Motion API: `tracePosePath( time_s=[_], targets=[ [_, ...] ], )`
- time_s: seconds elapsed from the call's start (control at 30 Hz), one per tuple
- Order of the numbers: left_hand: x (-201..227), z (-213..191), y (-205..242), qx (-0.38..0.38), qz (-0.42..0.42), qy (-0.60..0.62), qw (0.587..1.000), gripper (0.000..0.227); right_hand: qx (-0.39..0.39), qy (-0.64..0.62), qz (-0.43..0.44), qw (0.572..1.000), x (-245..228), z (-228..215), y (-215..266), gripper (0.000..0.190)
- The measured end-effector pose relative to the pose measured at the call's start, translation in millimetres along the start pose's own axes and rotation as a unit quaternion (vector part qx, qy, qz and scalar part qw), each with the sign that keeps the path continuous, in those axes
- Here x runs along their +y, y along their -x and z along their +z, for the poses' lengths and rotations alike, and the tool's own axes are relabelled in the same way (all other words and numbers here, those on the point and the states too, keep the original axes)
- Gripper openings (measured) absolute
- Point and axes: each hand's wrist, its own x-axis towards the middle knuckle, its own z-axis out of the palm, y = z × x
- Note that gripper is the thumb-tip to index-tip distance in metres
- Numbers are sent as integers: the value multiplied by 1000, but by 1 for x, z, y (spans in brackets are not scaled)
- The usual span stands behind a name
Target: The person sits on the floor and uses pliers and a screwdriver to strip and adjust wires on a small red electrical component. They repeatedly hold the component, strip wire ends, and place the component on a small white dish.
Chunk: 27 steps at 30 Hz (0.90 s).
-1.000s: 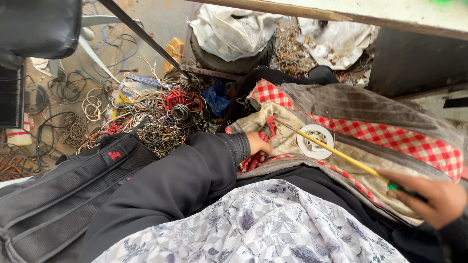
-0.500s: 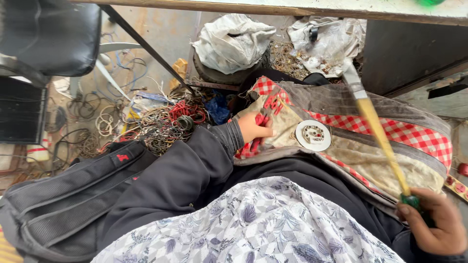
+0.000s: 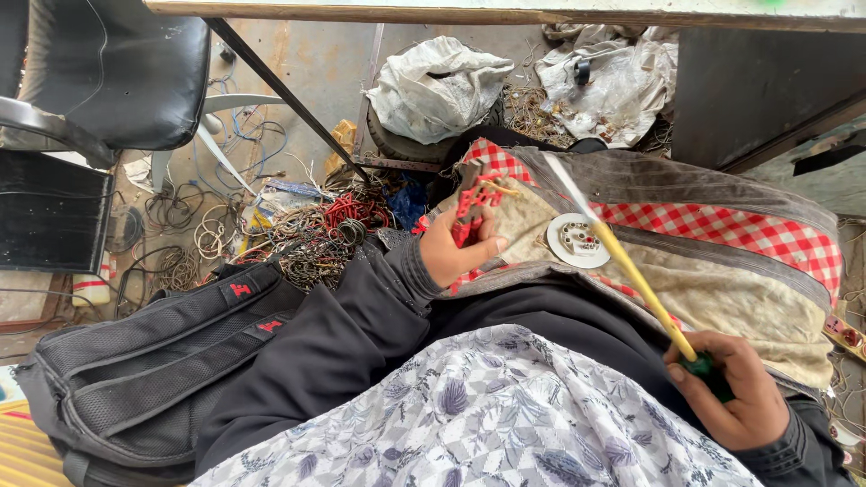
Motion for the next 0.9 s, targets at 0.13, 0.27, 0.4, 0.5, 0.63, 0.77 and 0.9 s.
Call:
tracePosePath(
  time_s=[0.13, 0.27, 0.4, 0.5, 0.63, 0.77, 0.9],
  targets=[
    [4, -3, -2, 28, 37, 6, 999, 23, 3, 115, 51, 992, -20, 3, -8, 48],
    [9, -5, -3, 34, 45, -11, 998, 22, -46, 136, 8, 990, -38, 5, -19, 53],
    [15, -8, 0, 28, 53, -42, 997, 25, -46, 142, 24, 989, -50, 6, -27, 54],
    [18, -8, 0, 33, 30, -19, 999, 24, -64, 169, 54, 982, -55, 2, -28, 60],
    [18, -10, -3, 30, 55, 9, 998, 25, -93, 227, 7, 969, -53, -3, -27, 65],
    [18, -17, -3, 27, 51, -20, 998, 27, -108, 150, 61, 981, -43, -3, -21, 63],
    [16, -16, -4, 24, 53, -14, 998, 25, -149, 86, 113, 979, -33, -3, -18, 62]
  ],
)
